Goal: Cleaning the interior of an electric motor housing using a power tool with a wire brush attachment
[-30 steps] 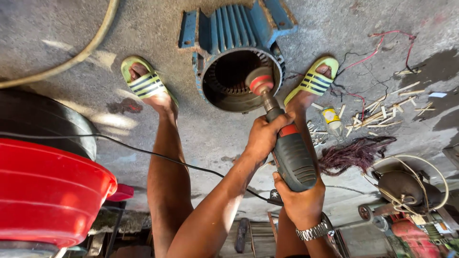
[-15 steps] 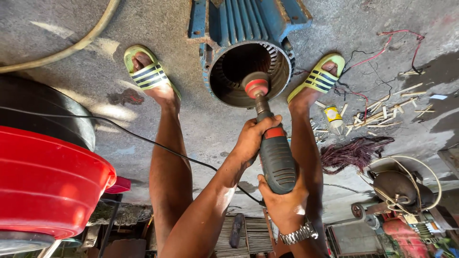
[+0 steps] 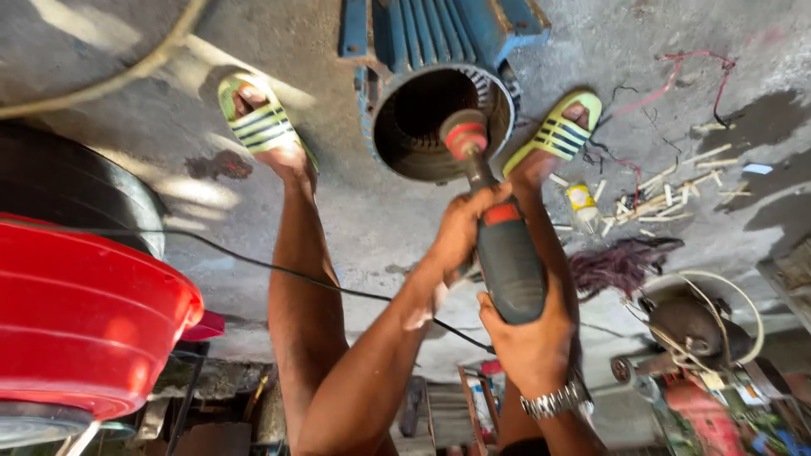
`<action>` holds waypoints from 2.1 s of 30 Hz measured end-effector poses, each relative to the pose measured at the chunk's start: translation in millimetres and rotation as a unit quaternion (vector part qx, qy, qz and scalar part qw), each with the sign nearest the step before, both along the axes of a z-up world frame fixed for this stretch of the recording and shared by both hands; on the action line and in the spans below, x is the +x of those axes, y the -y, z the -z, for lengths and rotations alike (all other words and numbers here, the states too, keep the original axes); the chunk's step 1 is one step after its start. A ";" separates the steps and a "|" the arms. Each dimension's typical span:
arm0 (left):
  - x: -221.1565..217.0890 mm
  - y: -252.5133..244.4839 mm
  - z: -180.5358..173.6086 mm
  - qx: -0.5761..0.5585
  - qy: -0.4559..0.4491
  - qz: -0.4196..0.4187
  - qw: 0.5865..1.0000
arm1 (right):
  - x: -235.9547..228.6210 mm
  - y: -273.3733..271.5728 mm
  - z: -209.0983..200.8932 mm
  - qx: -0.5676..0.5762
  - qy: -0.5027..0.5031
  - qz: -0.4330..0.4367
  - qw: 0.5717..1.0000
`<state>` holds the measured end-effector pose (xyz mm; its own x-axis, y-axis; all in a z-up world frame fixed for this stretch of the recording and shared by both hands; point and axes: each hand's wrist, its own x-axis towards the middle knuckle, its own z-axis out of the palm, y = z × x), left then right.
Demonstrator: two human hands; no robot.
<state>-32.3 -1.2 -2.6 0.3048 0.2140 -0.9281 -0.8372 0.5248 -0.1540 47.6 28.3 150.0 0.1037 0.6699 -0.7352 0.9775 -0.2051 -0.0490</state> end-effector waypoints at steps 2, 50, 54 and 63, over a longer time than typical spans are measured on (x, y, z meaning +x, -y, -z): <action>-8.5 -5.4 -16.1 0.002 0.011 -0.008 1.000 | 1.1 1.3 -6.4 -0.002 -0.015 0.020 1.000; 27.3 5.2 -29.7 0.028 -0.025 -0.094 0.995 | 52.1 -5.7 -24.5 -0.053 -0.072 -0.066 0.994; 21.0 5.0 -18.0 -0.002 -0.026 -0.073 0.997 | 39.0 -11.4 -13.2 -0.091 -0.079 -0.041 0.992; 7.5 2.2 -29.2 -0.022 -0.001 -0.070 0.997 | 33.4 -4.7 -19.2 -0.075 -0.060 -0.042 0.994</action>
<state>-24.8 -3.4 26.7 0.2726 0.2134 -0.9382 -0.9023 0.3953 -0.1722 81.0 32.9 169.2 -0.0431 0.5549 -0.8308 0.9805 -0.1359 -0.1417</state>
